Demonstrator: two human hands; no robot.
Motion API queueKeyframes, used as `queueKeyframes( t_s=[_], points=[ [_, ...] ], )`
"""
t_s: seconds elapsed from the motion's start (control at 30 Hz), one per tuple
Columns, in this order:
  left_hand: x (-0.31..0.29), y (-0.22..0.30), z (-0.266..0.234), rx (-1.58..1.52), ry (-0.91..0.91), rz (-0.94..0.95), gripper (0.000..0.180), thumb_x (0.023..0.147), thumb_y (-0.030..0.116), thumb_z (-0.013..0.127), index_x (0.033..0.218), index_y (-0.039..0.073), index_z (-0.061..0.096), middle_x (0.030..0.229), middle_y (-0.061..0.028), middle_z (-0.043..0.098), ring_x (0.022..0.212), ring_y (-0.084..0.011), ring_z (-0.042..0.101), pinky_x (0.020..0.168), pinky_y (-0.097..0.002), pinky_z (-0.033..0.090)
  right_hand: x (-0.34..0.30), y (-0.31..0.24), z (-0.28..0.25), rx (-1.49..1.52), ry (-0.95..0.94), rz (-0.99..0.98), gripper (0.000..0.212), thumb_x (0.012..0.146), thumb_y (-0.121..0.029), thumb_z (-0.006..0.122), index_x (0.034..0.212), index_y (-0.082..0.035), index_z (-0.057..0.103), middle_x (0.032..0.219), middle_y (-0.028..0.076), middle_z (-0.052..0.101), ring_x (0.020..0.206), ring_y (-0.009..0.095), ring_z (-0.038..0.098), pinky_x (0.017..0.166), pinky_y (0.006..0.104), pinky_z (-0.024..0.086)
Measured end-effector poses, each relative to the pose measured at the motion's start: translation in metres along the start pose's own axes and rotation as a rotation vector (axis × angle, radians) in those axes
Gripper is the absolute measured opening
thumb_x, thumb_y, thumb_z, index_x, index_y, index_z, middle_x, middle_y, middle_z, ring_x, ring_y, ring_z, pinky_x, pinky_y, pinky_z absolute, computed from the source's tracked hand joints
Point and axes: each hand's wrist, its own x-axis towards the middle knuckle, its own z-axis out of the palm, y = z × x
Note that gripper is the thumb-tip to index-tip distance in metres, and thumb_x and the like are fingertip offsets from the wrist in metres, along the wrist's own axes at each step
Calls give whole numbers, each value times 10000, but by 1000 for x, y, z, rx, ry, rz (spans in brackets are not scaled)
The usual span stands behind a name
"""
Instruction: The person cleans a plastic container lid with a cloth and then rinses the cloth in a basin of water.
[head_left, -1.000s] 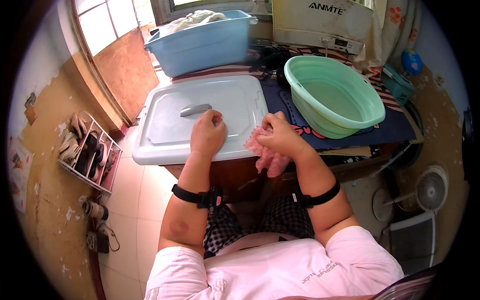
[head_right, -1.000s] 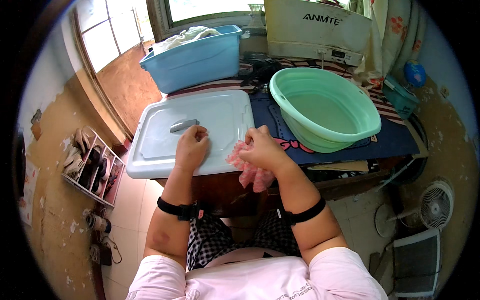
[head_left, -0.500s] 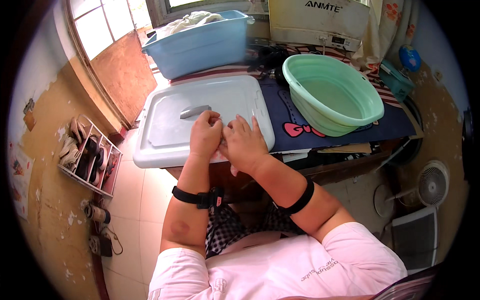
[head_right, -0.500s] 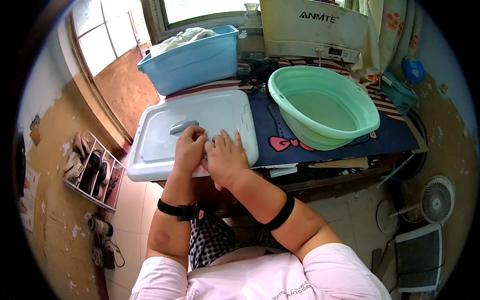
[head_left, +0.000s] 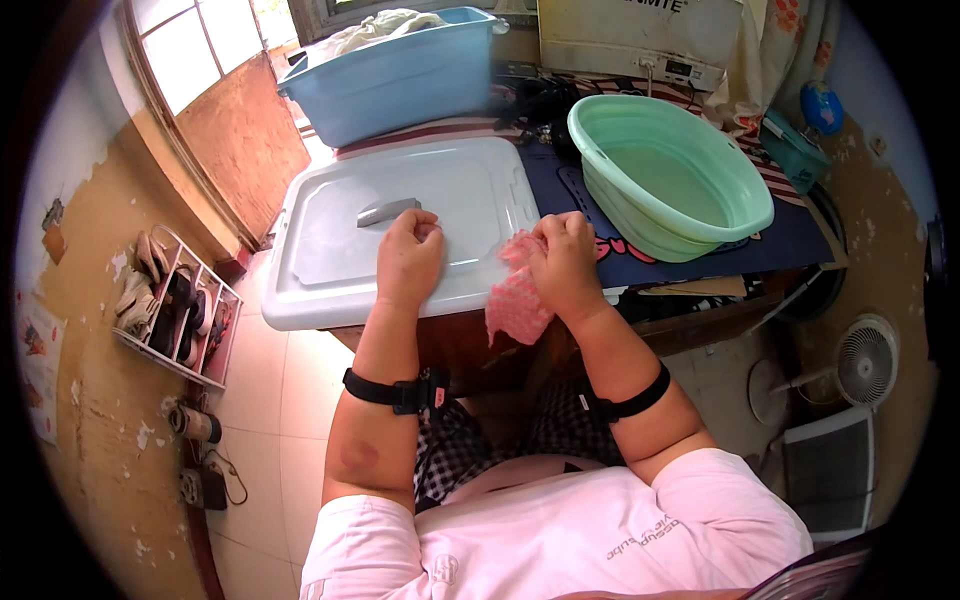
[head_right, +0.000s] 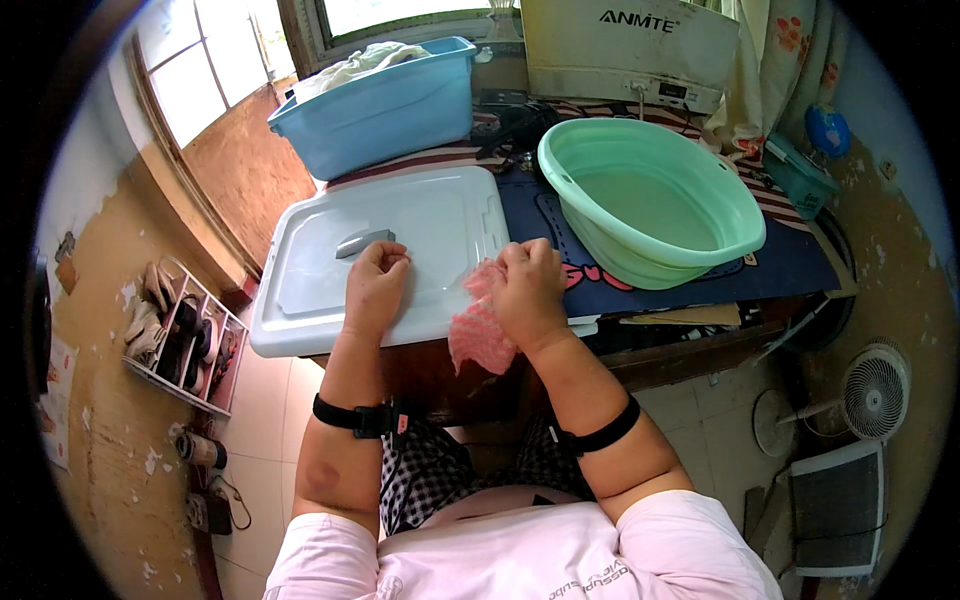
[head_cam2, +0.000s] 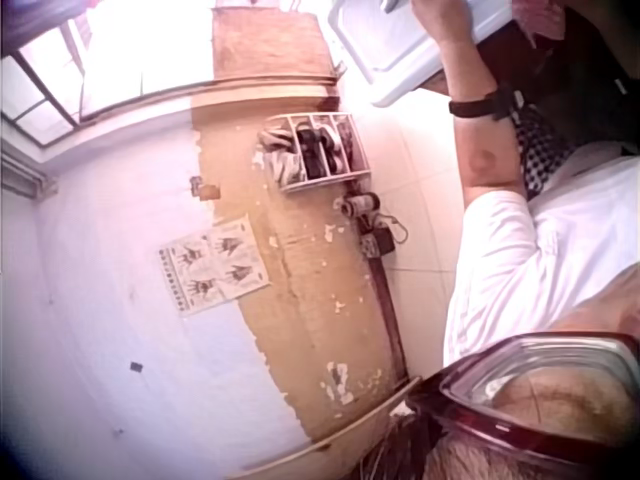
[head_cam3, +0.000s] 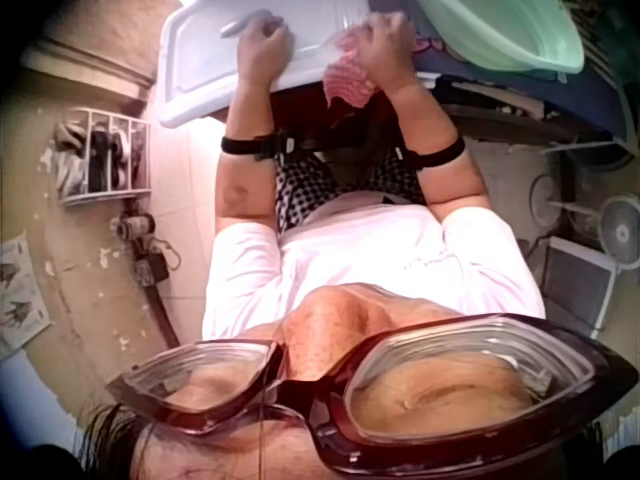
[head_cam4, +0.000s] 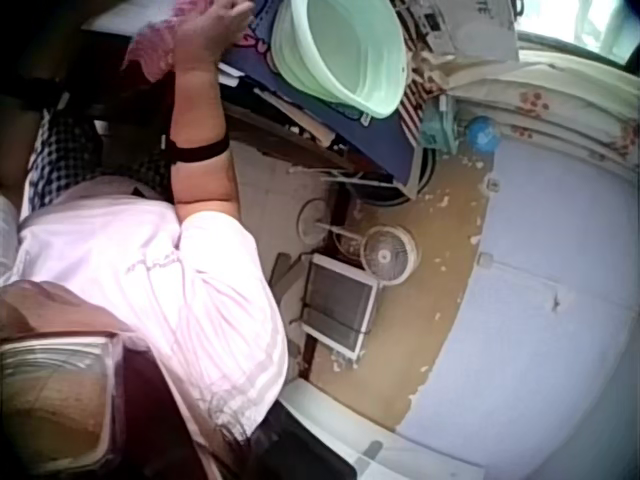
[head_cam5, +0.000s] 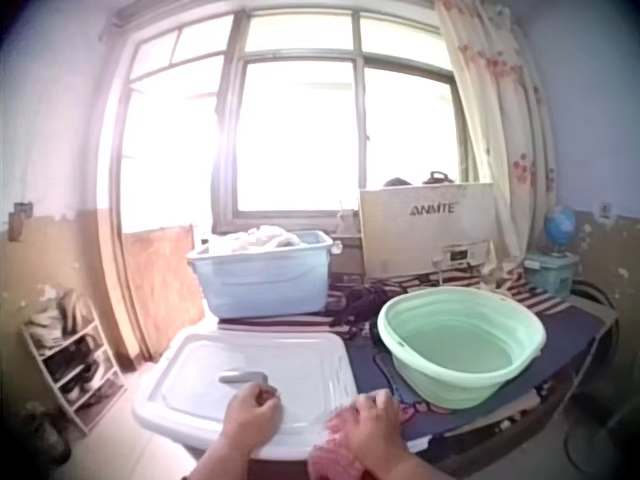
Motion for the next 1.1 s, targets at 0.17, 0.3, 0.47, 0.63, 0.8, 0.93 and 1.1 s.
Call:
queueKeyframes(
  t_s=[0.17,0.3,0.47,0.63,0.8,0.93,1.1],
  points=[
    [-3,8,1,7,-12,3,273,894,148,611,1089,-17,707,979,-156,742,927,-292,705,872,-374,542,5,25,-7,-70,-21,152,157,892,-170,725,945,-64,620,1021,159,601,992,376,599,855,522,484],
    [-2,9,0,31,-3,-14,280,890,147,607,1098,-13,705,974,-145,744,919,-280,702,875,-368,542,-1,37,-20,188,-31,127,146,946,-155,653,948,-20,598,912,166,639,839,363,627,750,461,505],
    [-3,10,-1,34,-12,-19,286,889,142,604,1108,-14,701,971,-129,746,912,-256,700,874,-358,542,-8,36,-63,861,-175,500,181,1044,-156,597,920,-27,572,821,-2,584,708,52,523,631,246,461],
    [-2,4,1,5,-8,7,277,889,141,608,1095,-21,700,967,-125,745,910,-245,700,869,-348,541,-11,21,-92,1060,-169,598,209,1027,-194,638,915,-32,569,807,8,594,738,62,533,652,245,455],
    [-3,9,2,32,-7,5,270,887,145,615,1084,-20,702,949,-118,742,889,-238,695,860,-348,541,-13,13,-97,1226,-104,533,183,960,-108,732,916,-36,570,834,-13,607,738,35,519,689,224,447],
    [-3,10,1,74,6,21,263,886,147,621,1074,-16,704,931,-115,738,873,-233,692,849,-347,541,-13,11,-93,1104,-169,475,181,971,-111,728,933,-38,566,817,-27,602,720,29,512,691,226,447],
    [-1,7,4,98,-5,16,245,896,128,631,1078,-18,705,942,-97,735,878,-189,683,834,-318,538,-18,27,-49,910,-166,360,210,1013,-189,693,982,-26,566,823,13,628,732,76,569,675,278,485]
  ],
)
